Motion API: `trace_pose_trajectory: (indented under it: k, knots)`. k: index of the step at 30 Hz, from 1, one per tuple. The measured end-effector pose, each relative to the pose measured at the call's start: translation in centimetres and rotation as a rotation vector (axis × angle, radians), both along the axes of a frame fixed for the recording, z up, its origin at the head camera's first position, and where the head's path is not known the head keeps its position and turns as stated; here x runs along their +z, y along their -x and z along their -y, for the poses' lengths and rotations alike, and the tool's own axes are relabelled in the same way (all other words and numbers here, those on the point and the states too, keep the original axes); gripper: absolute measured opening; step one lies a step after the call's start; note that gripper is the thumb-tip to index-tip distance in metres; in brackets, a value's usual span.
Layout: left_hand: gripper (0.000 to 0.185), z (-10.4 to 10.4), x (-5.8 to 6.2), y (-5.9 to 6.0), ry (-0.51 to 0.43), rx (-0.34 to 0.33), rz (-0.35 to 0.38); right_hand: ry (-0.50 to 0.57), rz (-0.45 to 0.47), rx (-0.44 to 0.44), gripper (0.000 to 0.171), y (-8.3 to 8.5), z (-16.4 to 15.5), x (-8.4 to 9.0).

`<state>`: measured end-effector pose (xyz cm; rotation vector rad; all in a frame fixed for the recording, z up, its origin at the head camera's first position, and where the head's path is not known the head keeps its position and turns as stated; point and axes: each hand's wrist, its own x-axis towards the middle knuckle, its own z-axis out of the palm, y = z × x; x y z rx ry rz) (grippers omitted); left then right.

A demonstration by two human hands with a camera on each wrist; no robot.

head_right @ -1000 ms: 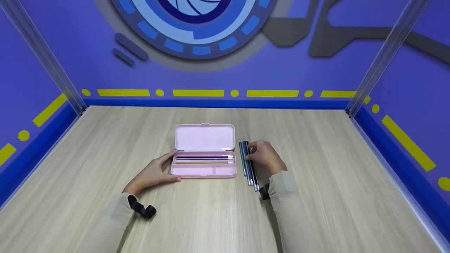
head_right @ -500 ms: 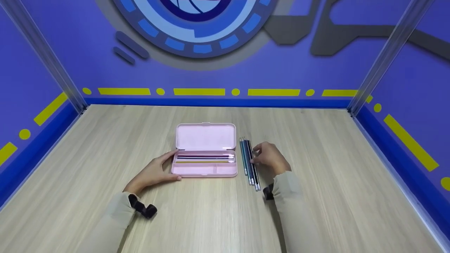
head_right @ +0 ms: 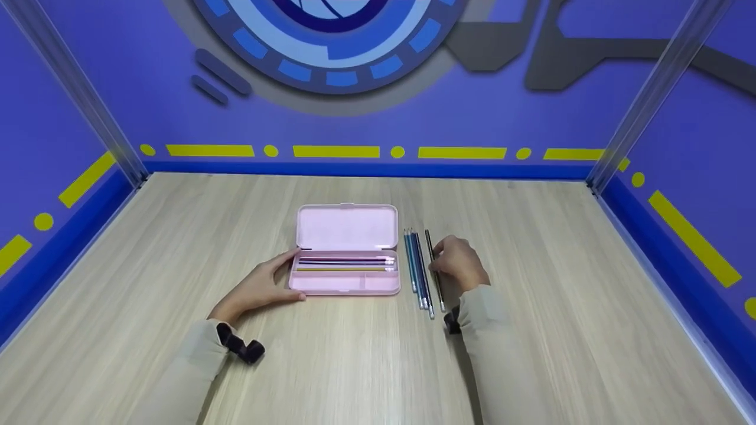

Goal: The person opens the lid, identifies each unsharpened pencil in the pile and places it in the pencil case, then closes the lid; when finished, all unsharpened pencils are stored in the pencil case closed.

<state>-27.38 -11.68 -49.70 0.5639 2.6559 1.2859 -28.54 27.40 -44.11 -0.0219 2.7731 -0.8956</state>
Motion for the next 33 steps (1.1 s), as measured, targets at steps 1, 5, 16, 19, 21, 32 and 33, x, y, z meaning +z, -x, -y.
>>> trace_pose_trajectory:
  k: [1,5,16,19,21,32,33]
  knots:
    - [0.103,0.01,0.0,-0.02,0.001,-0.002,-0.002,0.006,-0.003,-0.011,0.041,-0.02,0.03,-0.09]
    - [0.103,0.0,-0.03,0.01,0.007,-0.004,-0.009,0.026,-0.004,-0.049,0.039,-0.13,0.12,-0.33]
    - [0.104,0.05,-0.15,0.13,-0.011,-0.006,-0.006,0.074,0.029,-0.045,0.041,-0.24,-0.28,-0.29]
    - [0.105,0.05,-0.06,0.12,-0.016,-0.011,-0.01,0.08,0.035,-0.037,0.043,-0.23,-0.53,-0.24]
    - [0.106,0.04,0.02,0.11,-0.018,-0.007,-0.005,0.083,0.032,-0.027,0.043,-0.2,-0.63,-0.17]
    - [0.105,0.1,-0.03,-0.06,-0.015,-0.003,0.007,0.097,-0.009,0.008,0.041,-0.01,-0.2,0.39]
    - [0.105,0.09,-0.05,-0.05,-0.015,-0.002,0.008,0.101,-0.01,0.004,0.04,0.02,-0.12,0.5]
